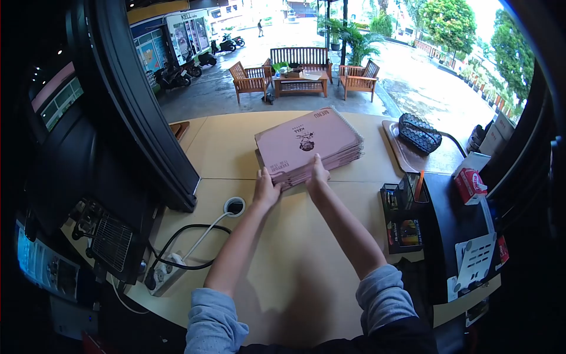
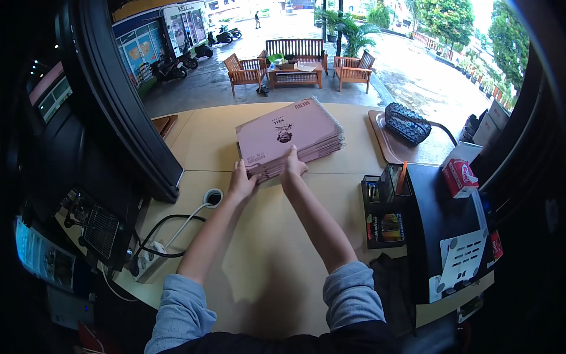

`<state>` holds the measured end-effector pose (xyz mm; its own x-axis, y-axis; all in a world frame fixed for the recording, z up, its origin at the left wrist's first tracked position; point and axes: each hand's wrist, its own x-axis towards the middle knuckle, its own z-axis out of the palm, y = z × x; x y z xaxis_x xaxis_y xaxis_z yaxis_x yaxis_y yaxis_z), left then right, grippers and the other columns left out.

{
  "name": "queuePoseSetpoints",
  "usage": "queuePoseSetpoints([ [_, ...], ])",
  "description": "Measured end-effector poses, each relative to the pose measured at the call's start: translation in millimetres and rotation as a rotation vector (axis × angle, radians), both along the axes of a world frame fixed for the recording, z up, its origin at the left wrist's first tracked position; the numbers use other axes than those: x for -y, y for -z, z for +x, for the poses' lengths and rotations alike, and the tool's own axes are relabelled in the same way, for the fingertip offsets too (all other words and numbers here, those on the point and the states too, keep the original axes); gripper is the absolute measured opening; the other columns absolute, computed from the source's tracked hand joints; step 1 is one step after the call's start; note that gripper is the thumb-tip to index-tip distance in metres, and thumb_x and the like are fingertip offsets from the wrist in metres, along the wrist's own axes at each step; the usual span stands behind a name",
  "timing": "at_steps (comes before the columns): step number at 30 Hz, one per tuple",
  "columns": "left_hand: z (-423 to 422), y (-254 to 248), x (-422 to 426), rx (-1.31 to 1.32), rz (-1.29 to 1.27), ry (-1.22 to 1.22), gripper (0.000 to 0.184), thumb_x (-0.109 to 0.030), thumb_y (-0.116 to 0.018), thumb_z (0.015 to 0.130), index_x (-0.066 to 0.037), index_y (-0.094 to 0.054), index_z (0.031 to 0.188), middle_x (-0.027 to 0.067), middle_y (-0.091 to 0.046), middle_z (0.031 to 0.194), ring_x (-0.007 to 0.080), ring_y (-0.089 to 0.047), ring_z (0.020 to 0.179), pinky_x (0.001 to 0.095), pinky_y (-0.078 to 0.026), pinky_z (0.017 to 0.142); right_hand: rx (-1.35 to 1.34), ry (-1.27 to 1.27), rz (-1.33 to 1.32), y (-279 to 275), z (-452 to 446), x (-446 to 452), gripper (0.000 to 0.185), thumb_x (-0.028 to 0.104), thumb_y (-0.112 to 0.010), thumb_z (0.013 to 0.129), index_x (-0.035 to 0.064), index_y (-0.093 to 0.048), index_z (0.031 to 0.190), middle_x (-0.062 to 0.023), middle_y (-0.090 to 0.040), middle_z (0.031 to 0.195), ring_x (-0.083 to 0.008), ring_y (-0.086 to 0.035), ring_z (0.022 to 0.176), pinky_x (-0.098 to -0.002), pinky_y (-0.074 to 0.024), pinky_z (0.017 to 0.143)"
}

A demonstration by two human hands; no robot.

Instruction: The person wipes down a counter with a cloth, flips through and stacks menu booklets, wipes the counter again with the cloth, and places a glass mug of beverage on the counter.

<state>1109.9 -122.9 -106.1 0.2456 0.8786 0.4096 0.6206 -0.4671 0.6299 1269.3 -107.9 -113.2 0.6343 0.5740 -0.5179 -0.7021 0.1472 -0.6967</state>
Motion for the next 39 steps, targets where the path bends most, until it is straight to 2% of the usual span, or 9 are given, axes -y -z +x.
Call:
queuePoseSetpoints([
  [6, -38, 3, -58, -0.095, 0.050, 0.188, 0.054, -0.006, -0.068, 0.070, 0.001, -0.044, 0.118, 0.0202, -0.051, 0.114, 0.0352, -0.051, 0.107, 0.0392, -0.042, 0.091, 0.066, 0.035, -0.091, -4, -39, -2, 0.092, 0.035, -0.074, 0.073, -0.0142, -0.016, 0.125, -0.0261, -0.033, 0.132, -0.0309, -0.043, 0.118, -0.0355, -0.0360, 0.101],
  [8, -44, 1, -70, -0.097, 0.017, 0.232, 0.054, -0.005, -0.066, 0.071, 0.001, -0.043, 0.120, 0.0202, -0.051, 0.116, 0.0349, -0.051, 0.108, 0.0386, -0.042, 0.091, 0.001, 0.038, -0.068, 1, -45, -3, 0.098, 0.035, -0.067, 0.080, -0.0016, 0.006, 0.134, -0.0163, -0.028, 0.136, -0.0319, -0.041, 0.118, -0.0543, -0.0354, 0.097],
  [10, -40, 1, -73, -0.100, -0.018, 0.274, 0.054, -0.004, -0.064, 0.072, 0.002, -0.042, 0.121, 0.0202, -0.051, 0.117, 0.0345, -0.050, 0.109, 0.0380, -0.041, 0.092, 0.011, 0.032, -0.029, -3, -38, 6, 0.091, 0.035, -0.066, 0.081, -0.0024, -0.004, 0.136, -0.0164, -0.032, 0.134, -0.0327, -0.042, 0.118, -0.0548, -0.0340, 0.097],
  [13, -34, 1, -63, -0.080, -0.041, 0.234, 0.054, -0.002, -0.062, 0.072, 0.002, -0.042, 0.122, 0.0198, -0.052, 0.116, 0.0343, -0.050, 0.109, 0.0372, -0.041, 0.093, 0.010, -0.448, 0.160, -12, -7, 30, 0.057, 0.033, -0.063, 0.083, -0.0023, -0.043, 0.123, -0.0178, -0.046, 0.122, -0.0349, -0.044, 0.117, -0.0540, -0.0347, 0.097],
  [22, -23, -7, -37, -0.089, -0.036, 0.042, 0.063, -0.002, -0.061, 0.074, 0.003, -0.034, 0.130, 0.0226, -0.050, 0.118, 0.0361, -0.050, 0.108, 0.0384, -0.041, 0.094, 0.127, -0.801, 0.211, -51, -25, 77, 0.041, 0.022, -0.056, 0.087, 0.0004, -0.044, 0.119, -0.0149, -0.045, 0.120, -0.0318, -0.051, 0.107, -0.0470, -0.0457, 0.086],
  [28, -4, -7, 20, -0.221, -0.005, -0.103, 0.075, -0.014, -0.062, 0.078, 0.000, -0.020, 0.138, 0.0202, -0.026, 0.140, 0.0342, -0.031, 0.127, 0.0480, -0.029, 0.103, 0.338, -1.034, 0.232, -46, -39, 145, 0.044, 0.024, -0.055, 0.087, 0.0022, -0.044, 0.123, -0.0103, -0.048, 0.118, -0.0267, -0.053, 0.107, -0.0424, -0.0461, 0.086],
  [30, -5, -18, 55, -0.196, 0.156, 0.027, 0.079, -0.021, -0.063, 0.078, -0.001, -0.018, 0.139, 0.0193, -0.014, 0.144, 0.0340, -0.020, 0.133, 0.0524, -0.021, 0.105, 0.536, -1.021, 0.173, -43, -32, 173, 0.042, 0.025, -0.055, 0.087, 0.0030, -0.046, 0.121, -0.0090, -0.051, 0.113, -0.0228, -0.054, 0.103, -0.0382, -0.0470, 0.084],
  [34, -16, -21, 129, -0.283, 0.067, 0.400, 0.074, -0.024, -0.063, 0.078, 0.003, -0.025, 0.135, 0.0219, -0.027, 0.139, 0.0360, -0.029, 0.129, 0.0419, -0.026, 0.106, 0.784, -0.910, 0.098, -34, -24, 228, 0.038, 0.025, -0.056, 0.087, 0.0018, -0.050, 0.116, -0.0082, -0.054, 0.109, -0.0149, -0.058, 0.087, -0.0304, -0.0482, 0.075],
  [39, -35, -26, 208, -0.224, -0.088, 0.960, 0.065, -0.023, -0.063, 0.081, 0.003, -0.032, 0.132, 0.0221, -0.033, 0.135, 0.0341, -0.033, 0.126, 0.0382, -0.029, 0.106, 1.545, -0.700, -0.050, -28, -55, 333, 0.027, 0.009, -0.060, 0.081, 0.0048, -0.052, 0.106, -0.0146, -0.050, 0.115, -0.0236, -0.059, 0.088, -0.0333, -0.0485, 0.074],
])
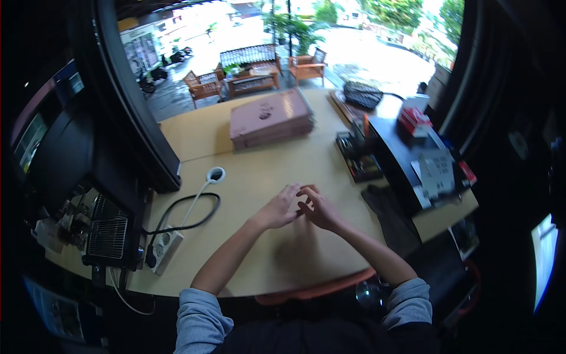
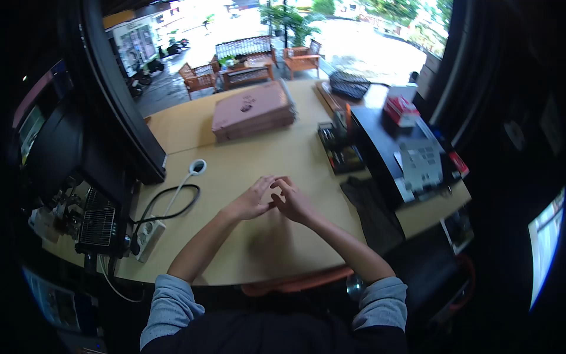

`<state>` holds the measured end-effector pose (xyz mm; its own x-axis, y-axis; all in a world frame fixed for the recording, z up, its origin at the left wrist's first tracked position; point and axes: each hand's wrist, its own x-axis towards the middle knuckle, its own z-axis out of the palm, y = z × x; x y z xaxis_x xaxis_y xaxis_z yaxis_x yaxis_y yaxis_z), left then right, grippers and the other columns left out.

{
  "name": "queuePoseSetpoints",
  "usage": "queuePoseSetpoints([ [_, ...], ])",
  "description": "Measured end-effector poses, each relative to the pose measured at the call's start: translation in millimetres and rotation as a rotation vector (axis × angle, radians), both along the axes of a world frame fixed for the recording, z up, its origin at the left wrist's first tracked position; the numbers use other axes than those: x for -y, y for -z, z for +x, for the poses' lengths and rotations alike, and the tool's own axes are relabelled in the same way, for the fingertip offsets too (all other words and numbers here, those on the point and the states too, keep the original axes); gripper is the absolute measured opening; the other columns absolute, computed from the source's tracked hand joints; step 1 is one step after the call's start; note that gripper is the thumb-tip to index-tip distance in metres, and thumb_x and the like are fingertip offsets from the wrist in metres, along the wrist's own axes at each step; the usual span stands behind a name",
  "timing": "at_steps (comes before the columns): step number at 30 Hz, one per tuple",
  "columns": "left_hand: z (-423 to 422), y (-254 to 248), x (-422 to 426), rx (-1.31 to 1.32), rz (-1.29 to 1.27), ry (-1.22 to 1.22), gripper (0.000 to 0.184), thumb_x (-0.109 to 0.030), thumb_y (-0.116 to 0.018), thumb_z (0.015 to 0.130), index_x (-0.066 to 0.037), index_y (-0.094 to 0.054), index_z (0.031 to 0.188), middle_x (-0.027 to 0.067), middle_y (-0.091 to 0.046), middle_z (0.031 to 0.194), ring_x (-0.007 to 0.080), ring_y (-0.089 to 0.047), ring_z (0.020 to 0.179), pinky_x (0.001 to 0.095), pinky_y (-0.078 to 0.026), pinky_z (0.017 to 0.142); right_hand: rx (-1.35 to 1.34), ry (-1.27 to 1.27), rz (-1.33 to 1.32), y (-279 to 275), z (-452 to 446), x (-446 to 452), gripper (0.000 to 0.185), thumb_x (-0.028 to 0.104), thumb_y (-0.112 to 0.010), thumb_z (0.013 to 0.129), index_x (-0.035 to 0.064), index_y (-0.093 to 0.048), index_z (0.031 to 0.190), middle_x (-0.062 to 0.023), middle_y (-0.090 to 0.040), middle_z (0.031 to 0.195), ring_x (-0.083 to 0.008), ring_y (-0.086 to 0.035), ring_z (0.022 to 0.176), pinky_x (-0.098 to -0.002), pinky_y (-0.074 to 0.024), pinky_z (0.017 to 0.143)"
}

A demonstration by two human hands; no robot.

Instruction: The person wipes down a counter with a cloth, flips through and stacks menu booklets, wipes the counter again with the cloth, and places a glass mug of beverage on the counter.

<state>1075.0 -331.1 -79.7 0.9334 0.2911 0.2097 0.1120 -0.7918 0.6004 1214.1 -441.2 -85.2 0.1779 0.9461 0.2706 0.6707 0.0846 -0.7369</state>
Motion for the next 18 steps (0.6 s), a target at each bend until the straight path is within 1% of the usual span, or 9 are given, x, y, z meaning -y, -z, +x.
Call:
queuePoseSetpoints([
  [1, -5, 3, 10, -0.007, -0.017, 0.030, 0.065, -0.023, -0.063, 0.081, 0.003, -0.032, 0.132, 0.0221, -0.033, 0.135, 0.0341, -0.033, 0.126, 0.0382, -0.029, 0.106, -0.007, 0.030, -0.017, 0, 1, 21, 0.027, 0.009, -0.060, 0.081, 0.0048, -0.052, 0.106, -0.0146, -0.050, 0.115, -0.0236, -0.059, 0.088, -0.0333, -0.0485, 0.074],
  [3, -16, 5, 20, 0.001, 0.071, 0.030, 0.063, -0.023, -0.063, 0.081, 0.003, -0.034, 0.131, 0.0217, -0.034, 0.134, 0.0339, -0.035, 0.125, 0.0385, -0.029, 0.105, 0.247, 0.040, 0.213, -4, 14, 61, 0.027, 0.009, -0.058, 0.081, 0.0035, -0.051, 0.107, -0.0155, -0.050, 0.118, -0.0313, -0.054, 0.101, -0.0377, -0.0449, 0.084],
  [5, -26, 3, 28, 0.003, 0.041, 0.075, 0.061, -0.023, -0.063, 0.081, 0.001, -0.036, 0.130, 0.0206, -0.034, 0.135, 0.0330, -0.035, 0.125, 0.0385, -0.030, 0.105, 0.407, 0.143, 0.153, -18, 31, 107, 0.027, 0.009, -0.057, 0.082, 0.0034, -0.051, 0.108, -0.0153, -0.050, 0.120, -0.0325, -0.050, 0.108, -0.0388, -0.0419, 0.089],
  [7, -29, 1, 35, -0.053, -0.032, 0.113, 0.058, -0.022, -0.063, 0.081, -0.002, -0.038, 0.129, 0.0194, -0.035, 0.135, 0.0328, -0.037, 0.124, 0.0387, -0.031, 0.104, 0.484, 0.266, 0.086, -12, 54, 146, 0.034, 0.014, -0.056, 0.083, 0.0033, -0.050, 0.114, -0.0143, -0.049, 0.123, -0.0319, -0.046, 0.115, -0.0400, -0.0375, 0.095],
  [9, -25, 4, 42, -0.022, -0.008, 0.125, 0.056, -0.021, -0.063, 0.081, -0.002, -0.039, 0.129, 0.0190, -0.036, 0.134, 0.0332, -0.037, 0.124, 0.0387, -0.031, 0.104, 0.609, 0.417, 0.001, 0, 80, 174, 0.045, 0.023, -0.054, 0.085, 0.0039, -0.044, 0.125, -0.0131, -0.041, 0.134, -0.0320, -0.037, 0.124, -0.0440, -0.0303, 0.102],
  [10, -25, 5, 44, 0.001, 0.016, 0.119, 0.055, -0.021, -0.063, 0.081, -0.003, -0.040, 0.128, 0.0185, -0.037, 0.133, 0.0335, -0.038, 0.123, 0.0386, -0.032, 0.104, 0.616, 0.455, -0.215, -1, 88, 184, 0.057, 0.033, -0.048, 0.088, 0.0040, -0.033, 0.134, -0.0115, -0.030, 0.142, -0.0314, -0.026, 0.131, -0.0482, -0.0216, 0.106],
  [11, -25, 6, 47, 0.005, 0.017, 0.117, 0.055, -0.021, -0.063, 0.081, -0.003, -0.040, 0.128, 0.0185, -0.037, 0.133, 0.0335, -0.038, 0.123, 0.0386, -0.032, 0.104, 0.620, 0.453, -0.213, 3, 94, 187, 0.057, 0.033, -0.048, 0.088, 0.0040, -0.033, 0.134, -0.0115, -0.030, 0.142, -0.0314, -0.026, 0.131, -0.0482, -0.0216, 0.106],
  [14, -27, 5, 50, -0.003, 0.047, 0.114, 0.054, -0.020, -0.062, 0.082, -0.003, -0.040, 0.128, 0.0186, -0.040, 0.131, 0.0341, -0.040, 0.121, 0.0388, -0.033, 0.103, 0.582, 0.474, -0.406, 18, 93, 179, 0.061, 0.040, -0.037, 0.091, 0.0066, -0.023, 0.140, -0.0104, -0.020, 0.147, -0.0303, -0.016, 0.136, -0.0498, -0.0132, 0.108],
  [18, -40, -2, 44, 0.018, -0.051, 0.117, 0.054, -0.020, -0.062, 0.082, -0.002, -0.040, 0.128, 0.0188, -0.041, 0.129, 0.0332, -0.040, 0.121, 0.0388, -0.033, 0.103, 0.645, 0.244, -0.318, 22, 37, 148, 0.058, 0.037, -0.037, 0.092, 0.0126, -0.019, 0.142, -0.0114, -0.018, 0.148, -0.0332, -0.016, 0.136, -0.0546, -0.0099, 0.107],
])
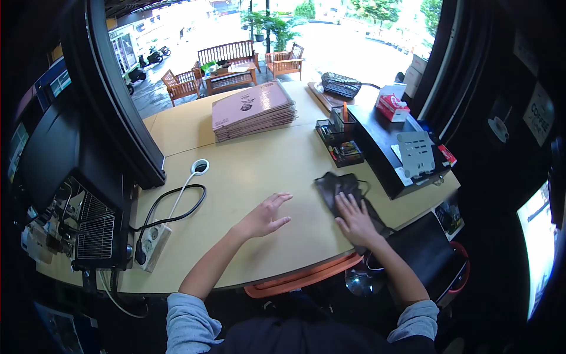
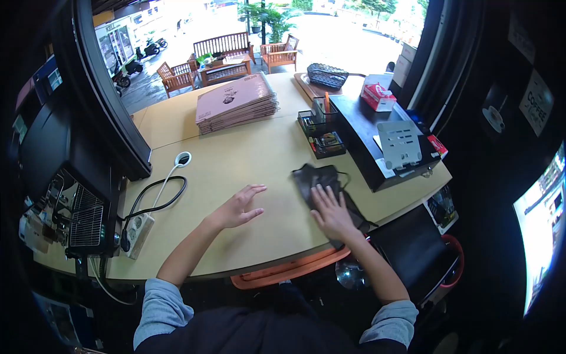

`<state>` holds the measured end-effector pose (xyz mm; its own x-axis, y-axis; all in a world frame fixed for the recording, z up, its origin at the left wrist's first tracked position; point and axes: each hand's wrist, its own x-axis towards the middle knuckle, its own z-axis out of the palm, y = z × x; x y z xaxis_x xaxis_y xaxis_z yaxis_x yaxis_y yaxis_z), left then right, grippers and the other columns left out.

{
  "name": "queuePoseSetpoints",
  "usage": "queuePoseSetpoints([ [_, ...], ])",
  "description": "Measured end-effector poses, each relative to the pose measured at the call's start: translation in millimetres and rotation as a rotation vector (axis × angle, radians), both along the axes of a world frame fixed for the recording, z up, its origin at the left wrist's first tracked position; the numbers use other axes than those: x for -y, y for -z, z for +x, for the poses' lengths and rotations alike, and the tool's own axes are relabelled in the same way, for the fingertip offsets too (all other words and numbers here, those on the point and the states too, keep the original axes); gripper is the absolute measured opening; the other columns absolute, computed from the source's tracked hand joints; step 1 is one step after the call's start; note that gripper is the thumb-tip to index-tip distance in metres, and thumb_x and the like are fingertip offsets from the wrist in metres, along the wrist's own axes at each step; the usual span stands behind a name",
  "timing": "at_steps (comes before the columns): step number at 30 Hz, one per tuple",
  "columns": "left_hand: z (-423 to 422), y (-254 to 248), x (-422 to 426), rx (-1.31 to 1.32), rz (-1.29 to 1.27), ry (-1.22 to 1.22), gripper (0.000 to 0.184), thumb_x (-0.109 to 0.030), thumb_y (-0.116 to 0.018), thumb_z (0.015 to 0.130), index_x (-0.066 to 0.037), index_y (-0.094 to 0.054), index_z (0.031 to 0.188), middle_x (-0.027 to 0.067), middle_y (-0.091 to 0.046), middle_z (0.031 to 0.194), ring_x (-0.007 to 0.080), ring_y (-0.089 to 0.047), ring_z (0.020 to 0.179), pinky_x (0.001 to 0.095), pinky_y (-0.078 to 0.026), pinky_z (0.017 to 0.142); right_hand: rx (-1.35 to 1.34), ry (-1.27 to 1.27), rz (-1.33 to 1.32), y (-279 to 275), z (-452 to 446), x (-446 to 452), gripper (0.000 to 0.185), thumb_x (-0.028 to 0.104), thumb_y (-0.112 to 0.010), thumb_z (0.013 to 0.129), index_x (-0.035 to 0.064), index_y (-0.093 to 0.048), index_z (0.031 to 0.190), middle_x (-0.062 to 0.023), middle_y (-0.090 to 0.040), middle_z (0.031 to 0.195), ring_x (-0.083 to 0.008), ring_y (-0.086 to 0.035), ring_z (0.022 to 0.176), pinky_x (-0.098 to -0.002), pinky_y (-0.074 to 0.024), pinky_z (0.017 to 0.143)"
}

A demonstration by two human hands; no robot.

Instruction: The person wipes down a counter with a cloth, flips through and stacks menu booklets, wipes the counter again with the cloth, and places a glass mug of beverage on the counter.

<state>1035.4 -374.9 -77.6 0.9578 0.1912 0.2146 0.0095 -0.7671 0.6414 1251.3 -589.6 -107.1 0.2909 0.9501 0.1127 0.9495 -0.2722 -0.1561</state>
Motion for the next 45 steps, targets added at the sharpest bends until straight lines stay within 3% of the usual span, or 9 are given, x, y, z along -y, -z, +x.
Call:
queuePoseSetpoints([
  [5, -3, 6, -15, 0.053, 0.037, -0.168, 0.054, -0.020, -0.061, 0.082, -0.002, -0.039, 0.128, 0.0184, -0.043, 0.128, 0.0331, -0.042, 0.120, 0.0389, -0.033, 0.103, -0.019, -0.107, 0.045, 2, 11, -99, 0.054, 0.035, -0.037, 0.091, 0.0164, -0.026, 0.140, -0.0132, -0.022, 0.146, -0.0353, -0.019, 0.134, -0.0590, -0.0122, 0.105],
  [10, -17, -1, -17, 0.087, 0.039, -0.261, 0.052, -0.020, -0.062, 0.082, -0.004, -0.041, 0.127, 0.0184, -0.045, 0.126, 0.0331, -0.044, 0.118, 0.0390, -0.035, 0.102, -0.014, 0.213, 0.134, 16, 29, -247, 0.051, 0.030, -0.038, 0.090, 0.0123, -0.031, 0.137, -0.0126, -0.024, 0.146, -0.0348, -0.021, 0.134, -0.0613, -0.0143, 0.103],
  [17, -46, -13, -38, 0.218, -0.006, -0.516, 0.045, -0.016, -0.063, 0.080, -0.003, -0.048, 0.120, 0.0144, -0.051, 0.119, 0.0298, -0.049, 0.114, 0.0373, -0.039, 0.097, -0.046, -0.604, 0.180, 22, -70, -266, 0.050, 0.032, -0.043, 0.088, 0.0122, -0.037, 0.134, -0.0102, -0.033, 0.142, -0.0325, -0.029, 0.130, -0.0531, -0.0184, 0.105],
  [20, -74, -16, -38, 0.165, 0.003, -0.654, 0.043, -0.014, -0.064, 0.079, -0.003, -0.050, 0.119, 0.0131, -0.053, 0.118, 0.0283, -0.051, 0.112, 0.0359, -0.040, 0.096, -0.019, -0.444, 0.197, 20, -11, -273, 0.047, 0.030, -0.044, 0.087, 0.0108, -0.041, 0.130, -0.0119, -0.036, 0.139, -0.0312, -0.032, 0.129, -0.0484, -0.0212, 0.106],
  [23, -103, -15, -33, 0.188, -0.012, -0.770, 0.040, -0.017, -0.060, 0.082, -0.004, -0.049, 0.119, 0.0130, -0.053, 0.117, 0.0297, -0.050, 0.111, 0.0366, -0.039, 0.097, -0.010, -0.116, 0.146, 20, 2, -294, 0.053, 0.030, -0.043, 0.088, 0.0090, -0.034, 0.135, -0.0116, -0.028, 0.144, -0.0335, -0.026, 0.132, -0.0584, -0.0162, 0.104],
  [27, -130, -15, -20, 0.304, -0.044, -0.864, 0.040, -0.014, -0.061, 0.082, -0.004, -0.049, 0.118, 0.0127, -0.054, 0.116, 0.0287, -0.052, 0.110, 0.0358, -0.041, 0.095, -0.103, -0.552, 0.130, 20, -74, -340, 0.053, 0.034, -0.041, 0.089, 0.0088, -0.035, 0.135, -0.0120, -0.028, 0.144, -0.0339, -0.027, 0.132, -0.0586, -0.0154, 0.104],
  [34, -149, -9, -6, 0.414, -0.050, -1.026, 0.036, -0.006, -0.061, 0.080, -0.003, -0.051, 0.115, 0.0114, -0.057, 0.110, 0.0239, -0.057, 0.102, 0.0321, -0.045, 0.088, -0.226, -0.816, 0.088, 13, -187, -470, 0.048, 0.043, -0.030, 0.093, 0.0174, -0.043, 0.131, -0.0072, -0.030, 0.144, -0.0306, -0.025, 0.133, -0.0549, -0.0132, 0.107],
  [37, -140, -9, -17, 0.424, -0.054, -0.988, 0.035, -0.005, -0.060, 0.080, -0.003, -0.051, 0.114, 0.0112, -0.057, 0.111, 0.0234, -0.058, 0.100, 0.0323, -0.046, 0.087, -0.241, -0.946, 0.079, 14, -188, -460, 0.046, 0.042, -0.029, 0.094, 0.0192, -0.046, 0.130, -0.0062, -0.033, 0.142, -0.0281, -0.025, 0.134, -0.0527, -0.0139, 0.107],
  [45, -212, -17, -17, 0.321, 0.297, -1.133, 0.044, -0.010, -0.065, 0.076, -0.005, -0.050, 0.117, 0.0130, -0.053, 0.113, 0.0285, -0.052, 0.105, 0.0370, -0.042, 0.090, -0.075, -0.589, 0.119, 13, -71, -343, 0.050, 0.033, -0.040, 0.091, 0.0141, -0.033, 0.137, -0.0104, -0.027, 0.144, -0.0293, -0.023, 0.134, -0.0495, -0.0163, 0.107],
])
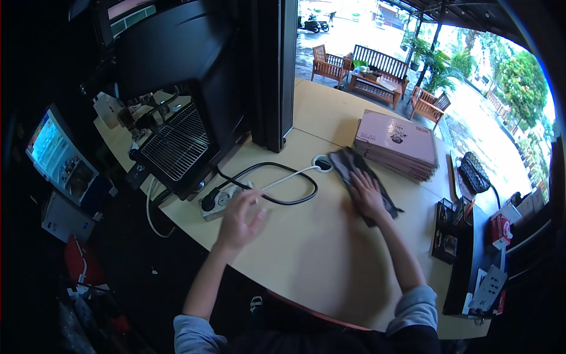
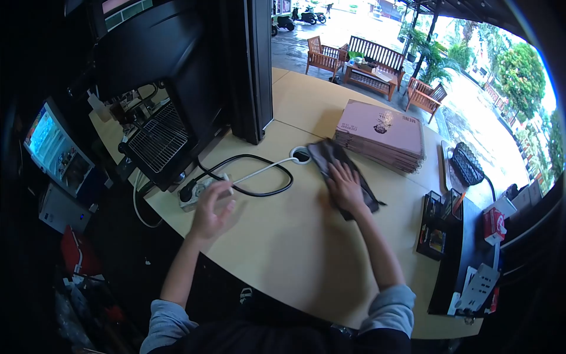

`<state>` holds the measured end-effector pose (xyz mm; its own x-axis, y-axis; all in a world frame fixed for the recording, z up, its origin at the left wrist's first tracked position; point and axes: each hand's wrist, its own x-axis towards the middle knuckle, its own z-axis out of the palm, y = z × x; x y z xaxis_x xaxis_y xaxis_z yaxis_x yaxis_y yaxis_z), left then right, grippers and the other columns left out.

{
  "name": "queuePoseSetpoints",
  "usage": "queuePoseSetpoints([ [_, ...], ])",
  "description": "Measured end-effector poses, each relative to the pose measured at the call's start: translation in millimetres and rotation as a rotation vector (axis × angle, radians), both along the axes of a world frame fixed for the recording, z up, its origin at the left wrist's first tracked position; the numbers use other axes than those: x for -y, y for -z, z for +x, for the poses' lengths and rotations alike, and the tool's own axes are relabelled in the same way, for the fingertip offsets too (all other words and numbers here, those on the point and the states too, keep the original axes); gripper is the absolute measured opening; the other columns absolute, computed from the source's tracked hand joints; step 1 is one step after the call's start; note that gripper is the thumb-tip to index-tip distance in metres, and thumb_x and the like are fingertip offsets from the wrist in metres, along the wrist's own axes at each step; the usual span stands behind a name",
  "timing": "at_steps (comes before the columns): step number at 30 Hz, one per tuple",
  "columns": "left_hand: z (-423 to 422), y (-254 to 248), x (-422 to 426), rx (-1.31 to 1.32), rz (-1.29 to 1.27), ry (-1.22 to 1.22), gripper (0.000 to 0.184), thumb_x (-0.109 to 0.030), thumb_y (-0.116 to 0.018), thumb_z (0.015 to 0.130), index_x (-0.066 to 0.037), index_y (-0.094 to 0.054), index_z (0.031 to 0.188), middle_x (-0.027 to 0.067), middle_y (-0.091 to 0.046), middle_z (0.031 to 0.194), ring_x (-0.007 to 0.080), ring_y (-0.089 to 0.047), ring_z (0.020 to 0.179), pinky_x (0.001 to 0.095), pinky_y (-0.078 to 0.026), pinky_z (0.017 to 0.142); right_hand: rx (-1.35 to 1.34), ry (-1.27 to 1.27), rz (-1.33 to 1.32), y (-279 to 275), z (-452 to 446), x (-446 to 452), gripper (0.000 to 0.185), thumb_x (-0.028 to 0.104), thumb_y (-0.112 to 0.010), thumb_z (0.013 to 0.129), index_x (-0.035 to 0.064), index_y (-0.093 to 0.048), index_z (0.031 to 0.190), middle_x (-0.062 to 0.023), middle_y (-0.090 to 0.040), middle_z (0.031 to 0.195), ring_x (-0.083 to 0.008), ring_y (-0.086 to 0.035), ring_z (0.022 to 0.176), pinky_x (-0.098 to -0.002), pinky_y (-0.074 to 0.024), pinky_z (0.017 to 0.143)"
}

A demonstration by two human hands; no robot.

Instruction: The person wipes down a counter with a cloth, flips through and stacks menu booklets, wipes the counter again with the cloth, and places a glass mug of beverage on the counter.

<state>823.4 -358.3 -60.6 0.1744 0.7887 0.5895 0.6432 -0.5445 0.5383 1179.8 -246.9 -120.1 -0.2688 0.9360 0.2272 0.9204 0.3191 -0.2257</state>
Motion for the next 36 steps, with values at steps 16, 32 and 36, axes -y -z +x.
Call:
queuePoseSetpoints([
  [16, -103, -34, -39, -0.352, -0.512, -0.130, 0.096, -0.033, -0.079, 0.057, -0.011, -0.028, 0.135, 0.0240, -0.057, 0.110, 0.0384, -0.055, 0.104, 0.0421, -0.043, 0.092, 0.074, 0.094, -0.060, -6, -133, 126, 0.057, 0.037, -0.040, 0.090, 0.0026, -0.031, 0.135, -0.0184, -0.022, 0.144, -0.0352, -0.017, 0.134, -0.0552, -0.0114, 0.107],
  [32, -112, -71, -63, -0.295, -0.500, 0.042, 0.092, -0.031, -0.077, 0.061, -0.010, -0.027, 0.135, 0.0295, -0.051, 0.116, 0.0399, -0.052, 0.108, 0.0410, -0.042, 0.093, 0.149, 0.137, 0.030, 4, -256, -12, 0.061, 0.041, -0.042, 0.085, 0.0077, -0.034, 0.135, -0.0162, -0.036, 0.138, -0.0347, -0.031, 0.128, -0.0616, -0.0116, 0.104],
  [36, -108, -74, -66, -0.330, -0.531, 0.066, 0.094, -0.032, -0.077, 0.061, -0.008, -0.025, 0.136, 0.0294, -0.052, 0.115, 0.0401, -0.052, 0.107, 0.0420, -0.041, 0.093, 0.248, -0.462, 0.157, 13, -331, 50, 0.045, 0.029, -0.046, 0.083, 0.0099, -0.049, 0.123, -0.0118, -0.046, 0.129, -0.0341, -0.033, 0.126, -0.0576, -0.0139, 0.104],
])
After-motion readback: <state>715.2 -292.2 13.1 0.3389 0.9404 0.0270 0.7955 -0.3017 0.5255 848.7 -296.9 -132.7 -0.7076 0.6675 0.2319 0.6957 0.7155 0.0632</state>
